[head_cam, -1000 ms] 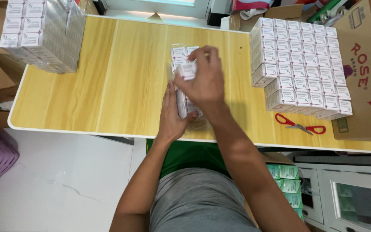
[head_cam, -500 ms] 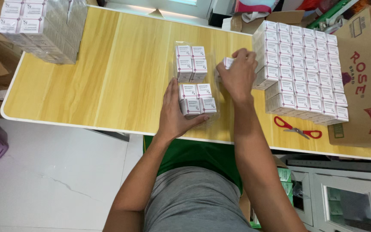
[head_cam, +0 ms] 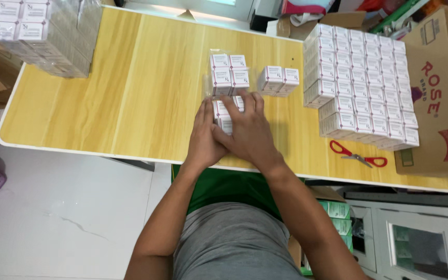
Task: The person opens small white boxes, inserts a small bottle into each, and closes the flaps. They then stack the filled boxes, cut a plastic wrap with scissors, and arrange the boxes into a wrapped bundle on the table.
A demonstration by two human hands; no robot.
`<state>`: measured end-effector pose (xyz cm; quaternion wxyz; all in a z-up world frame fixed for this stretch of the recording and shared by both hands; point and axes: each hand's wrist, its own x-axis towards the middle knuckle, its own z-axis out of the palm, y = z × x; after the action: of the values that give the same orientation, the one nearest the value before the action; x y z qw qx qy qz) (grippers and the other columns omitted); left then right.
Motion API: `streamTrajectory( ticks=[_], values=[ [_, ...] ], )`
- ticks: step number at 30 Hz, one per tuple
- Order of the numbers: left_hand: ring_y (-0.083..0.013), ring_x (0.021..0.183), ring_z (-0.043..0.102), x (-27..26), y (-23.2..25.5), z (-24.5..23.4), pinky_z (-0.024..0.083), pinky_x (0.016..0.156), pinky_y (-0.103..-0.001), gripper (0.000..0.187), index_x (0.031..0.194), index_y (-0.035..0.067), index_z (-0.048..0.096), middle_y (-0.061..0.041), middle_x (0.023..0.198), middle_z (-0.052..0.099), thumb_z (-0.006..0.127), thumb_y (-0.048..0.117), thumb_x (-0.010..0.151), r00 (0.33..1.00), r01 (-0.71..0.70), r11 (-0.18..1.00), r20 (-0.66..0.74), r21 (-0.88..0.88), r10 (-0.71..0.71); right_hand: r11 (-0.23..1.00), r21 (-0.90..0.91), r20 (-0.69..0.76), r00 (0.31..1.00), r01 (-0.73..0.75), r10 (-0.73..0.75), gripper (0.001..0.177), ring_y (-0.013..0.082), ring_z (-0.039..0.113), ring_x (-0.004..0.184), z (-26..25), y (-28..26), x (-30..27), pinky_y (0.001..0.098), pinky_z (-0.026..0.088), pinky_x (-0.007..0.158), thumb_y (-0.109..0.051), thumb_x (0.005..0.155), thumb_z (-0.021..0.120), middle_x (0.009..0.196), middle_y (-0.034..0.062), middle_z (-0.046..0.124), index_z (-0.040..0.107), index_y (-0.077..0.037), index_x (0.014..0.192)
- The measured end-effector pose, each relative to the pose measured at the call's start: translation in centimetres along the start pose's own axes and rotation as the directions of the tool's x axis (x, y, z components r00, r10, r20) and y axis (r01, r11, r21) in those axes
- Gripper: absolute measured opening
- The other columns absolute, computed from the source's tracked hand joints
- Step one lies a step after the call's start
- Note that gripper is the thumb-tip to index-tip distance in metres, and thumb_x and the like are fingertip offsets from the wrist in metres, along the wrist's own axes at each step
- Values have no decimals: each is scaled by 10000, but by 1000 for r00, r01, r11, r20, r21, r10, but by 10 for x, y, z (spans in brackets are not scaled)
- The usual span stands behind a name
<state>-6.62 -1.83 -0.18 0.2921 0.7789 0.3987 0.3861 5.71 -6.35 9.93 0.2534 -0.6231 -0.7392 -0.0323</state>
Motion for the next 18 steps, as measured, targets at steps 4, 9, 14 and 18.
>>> streamTrajectory(
  ticks=[4,9,14,18],
  values=[
    [-492,1463,317,-2,2,-3,303,1202,-516,1208,1520,-128,240,-338,1574,314,947,198,595,999,-33,999,-7,-20,33,998,36,-24,998,-56,57,638,492,421,1345,9,2,-1,563,494,1020,-331,747,781,1403,238,511,620,-55,1298],
    [-470,1469,354,0,7,-6,321,1213,-497,1139,1529,-116,291,-299,1572,377,916,164,619,999,-28,1000,-21,-5,28,990,88,-53,992,-112,117,632,499,498,1273,14,5,-1,562,497,985,-308,706,805,1431,225,503,637,-65,1264],
    [-467,1467,350,1,7,-2,323,1205,-492,1090,1512,-130,303,-313,1572,371,893,151,640,1000,-6,999,-28,40,7,976,129,-19,984,-173,177,590,440,622,1138,11,7,-1,514,560,838,-294,682,806,1391,200,527,674,-137,1235],
    [-461,1468,361,0,13,-1,349,1191,-478,1092,1530,-130,274,-319,1579,354,882,165,673,999,27,999,-37,21,-26,966,138,-63,972,-217,228,562,383,672,1091,7,1,3,484,585,825,-268,658,795,1289,138,580,701,-165,1203]
  ],
)
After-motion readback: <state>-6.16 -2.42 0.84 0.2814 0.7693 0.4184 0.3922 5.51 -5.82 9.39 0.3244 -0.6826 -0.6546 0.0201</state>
